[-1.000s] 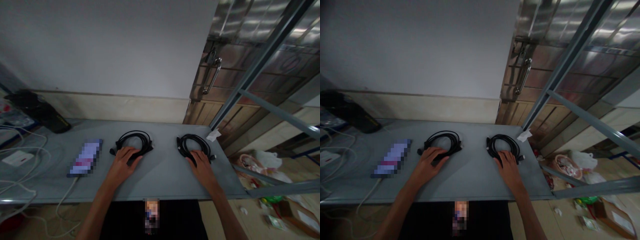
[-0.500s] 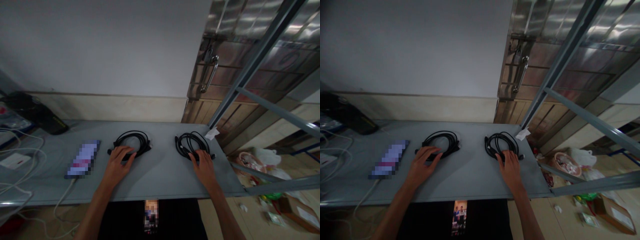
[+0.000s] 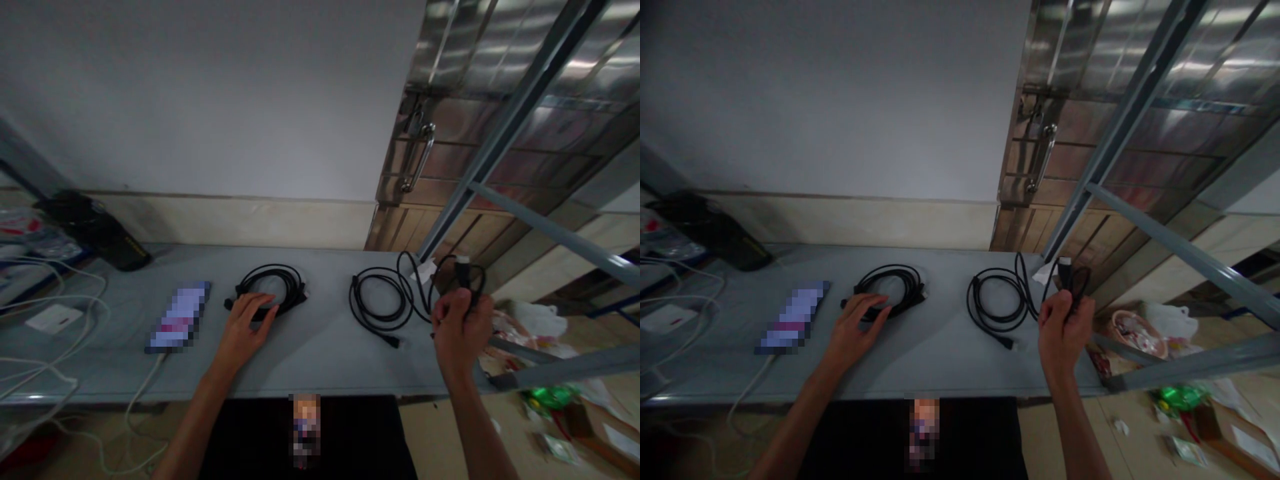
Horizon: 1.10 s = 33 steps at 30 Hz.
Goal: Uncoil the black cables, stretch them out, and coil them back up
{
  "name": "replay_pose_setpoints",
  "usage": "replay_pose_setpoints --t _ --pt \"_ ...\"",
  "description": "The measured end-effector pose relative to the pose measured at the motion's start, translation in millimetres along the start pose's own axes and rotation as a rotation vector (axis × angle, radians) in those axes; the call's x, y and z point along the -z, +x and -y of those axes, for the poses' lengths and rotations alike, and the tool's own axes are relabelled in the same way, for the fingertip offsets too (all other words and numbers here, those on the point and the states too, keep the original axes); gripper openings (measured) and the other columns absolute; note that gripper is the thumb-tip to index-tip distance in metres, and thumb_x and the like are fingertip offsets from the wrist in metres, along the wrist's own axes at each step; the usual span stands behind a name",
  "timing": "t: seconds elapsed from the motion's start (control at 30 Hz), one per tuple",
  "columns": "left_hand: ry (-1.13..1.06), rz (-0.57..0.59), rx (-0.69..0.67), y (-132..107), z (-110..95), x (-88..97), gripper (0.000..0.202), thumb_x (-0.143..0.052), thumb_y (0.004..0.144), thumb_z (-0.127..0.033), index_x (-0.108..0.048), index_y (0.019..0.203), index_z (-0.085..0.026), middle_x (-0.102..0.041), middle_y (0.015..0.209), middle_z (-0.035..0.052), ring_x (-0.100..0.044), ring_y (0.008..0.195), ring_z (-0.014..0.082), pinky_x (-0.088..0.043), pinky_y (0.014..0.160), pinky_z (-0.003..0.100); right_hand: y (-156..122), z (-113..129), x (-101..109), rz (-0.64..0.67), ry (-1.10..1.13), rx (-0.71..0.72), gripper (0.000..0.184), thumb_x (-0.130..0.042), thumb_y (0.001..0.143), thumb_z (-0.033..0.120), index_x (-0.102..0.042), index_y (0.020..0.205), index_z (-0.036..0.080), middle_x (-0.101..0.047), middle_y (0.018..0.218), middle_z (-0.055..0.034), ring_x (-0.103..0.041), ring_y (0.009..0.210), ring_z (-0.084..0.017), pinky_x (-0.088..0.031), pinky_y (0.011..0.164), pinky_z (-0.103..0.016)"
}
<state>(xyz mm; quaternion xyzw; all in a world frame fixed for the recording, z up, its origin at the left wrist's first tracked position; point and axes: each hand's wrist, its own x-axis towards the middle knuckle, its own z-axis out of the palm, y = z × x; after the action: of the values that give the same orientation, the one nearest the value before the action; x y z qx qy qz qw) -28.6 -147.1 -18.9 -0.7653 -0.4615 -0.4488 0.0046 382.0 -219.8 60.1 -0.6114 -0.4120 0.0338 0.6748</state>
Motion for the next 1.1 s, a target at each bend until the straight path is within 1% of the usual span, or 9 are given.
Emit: replay_pose_setpoints --t 0.17,0.4,0.6,0.67,0.77,0.83,0.9,1.0,1.1 --pt "-0.141 0.129 0.014 -8.8 -28.7 -4.8 0.026 -0.07 0.109 -0.039 -0.072 0.132 -0.026 -0.079 0.123 0.0089 -0.075 0.12 0.0299 -0.059 0.112 0.051 -0.7 43.9 8.2 -0.047 0.296 -0.005 0.047 -0.065 0.111 0.064 -0.041 0.087 0.031 -0.041 0.054 0.0139 -0.035 0.037 -0.01 -0.027 0.035 -0.024" --pt "-0.565 0.459 0.157 -33.1 -130.8 -7.0 0.057 -0.08 0.102 -0.043 -0.062 0.156 -0.032 -0.076 0.138 0.0134 -0.075 0.123 0.0313 -0.062 0.111 0.05 -41.6 79.6 3.5 0.169 0.536 -0.209 0.046 -0.067 0.111 0.061 -0.045 0.088 0.028 -0.04 0.058 0.0137 -0.032 0.042 -0.007 -0.026 0.039 -0.017" --pt "-0.92 0.426 0.301 -24.1 -182.0 3.9 0.067 -0.067 0.109 -0.056 -0.049 0.171 -0.037 -0.068 0.158 0.0156 -0.068 0.141 0.0348 -0.057 0.122 0.057 -96.3 69.3 -21.2 0.471 0.391 -0.175 0.045 -0.053 0.117 0.06 -0.048 0.086 0.028 -0.047 0.06 0.0094 -0.04 0.048 -0.011 -0.034 0.044 -0.022" --pt "-0.945 0.369 0.394 -16.1 -189.2 6.3 0.064 -0.061 0.11 -0.061 -0.053 0.168 -0.034 -0.069 0.158 0.015 -0.065 0.148 0.036 -0.054 0.126 0.058 -109.4 64.9 -27.3 0.585 0.336 -0.127 0.04 -0.051 0.118 0.058 -0.057 0.093 0.027 -0.055 0.067 0.0057 -0.051 0.055 -0.014 -0.044 0.051 -0.025" --pt "-0.913 0.268 0.539 -4.3 -190.6 7.3 0.055 -0.06 0.109 -0.064 -0.069 0.152 -0.031 -0.077 0.145 0.0118 -0.068 0.145 0.0355 -0.055 0.126 0.056 -119.9 63.6 -32.0 0.789 0.294 -0.011 0.033 -0.048 0.119 0.051 -0.071 0.124 0.028 -0.074 0.09 -0.0029 -0.073 0.082 -0.021 -0.063 0.075 -0.033" --pt "-0.885 0.241 0.57 0.7 -185.9 8.2 0.047 -0.065 0.107 -0.063 -0.076 0.138 -0.029 -0.081 0.135 0.0101 -0.074 0.134 0.0344 -0.06 0.119 0.053 -121.2 64.9 -32.4 0.875 0.298 0.065 0.035 -0.049 0.119 0.046 -0.068 0.143 0.03 -0.079 0.115 -0.0076 -0.077 0.112 -0.025 -0.064 0.1 -0.039" --pt "-0.871 0.249 0.577 2.6 -178.7 11.5 0.044 -0.069 0.104 -0.061 -0.076 0.131 -0.027 -0.083 0.127 0.0099 -0.079 0.121 0.0329 -0.065 0.109 0.049 -118.2 65.4 -30.9 0.923 0.307 0.087 0.035 -0.049 0.119 0.044 -0.069 0.143 0.03 -0.078 0.128 -0.0088 -0.074 0.125 -0.026 -0.06 0.111 -0.041" --pt "-0.884 0.252 0.627 1.3 -167.1 23.5 0.051 -0.069 0.103 -0.064 -0.072 0.135 -0.024 -0.084 0.115 0.0104 -0.082 0.1 0.0296 -0.069 0.088 0.043 -106.0 60.6 -24.0 0.887 0.308 0.012 0.035 -0.048 0.12 0.049 -0.075 0.123 0.027 -0.079 0.108 -0.0062 -0.077 0.102 -0.022 -0.063 0.092 -0.034" --pt "-0.853 0.196 0.689 -1.3 -154.1 41.9 0.051 -0.069 0.103 -0.067 -0.072 0.127 -0.022 -0.082 0.096 0.0064 -0.077 0.076 0.0232 -0.064 0.072 0.036 -86.1 48.7 -10.5 0.707 0.343 -0.117 0.044 -0.051 0.117 0.059 -0.075 0.111 0.024 -0.071 0.08 -0.0007 -0.069 0.068 -0.016 -0.057 0.061 -0.027"
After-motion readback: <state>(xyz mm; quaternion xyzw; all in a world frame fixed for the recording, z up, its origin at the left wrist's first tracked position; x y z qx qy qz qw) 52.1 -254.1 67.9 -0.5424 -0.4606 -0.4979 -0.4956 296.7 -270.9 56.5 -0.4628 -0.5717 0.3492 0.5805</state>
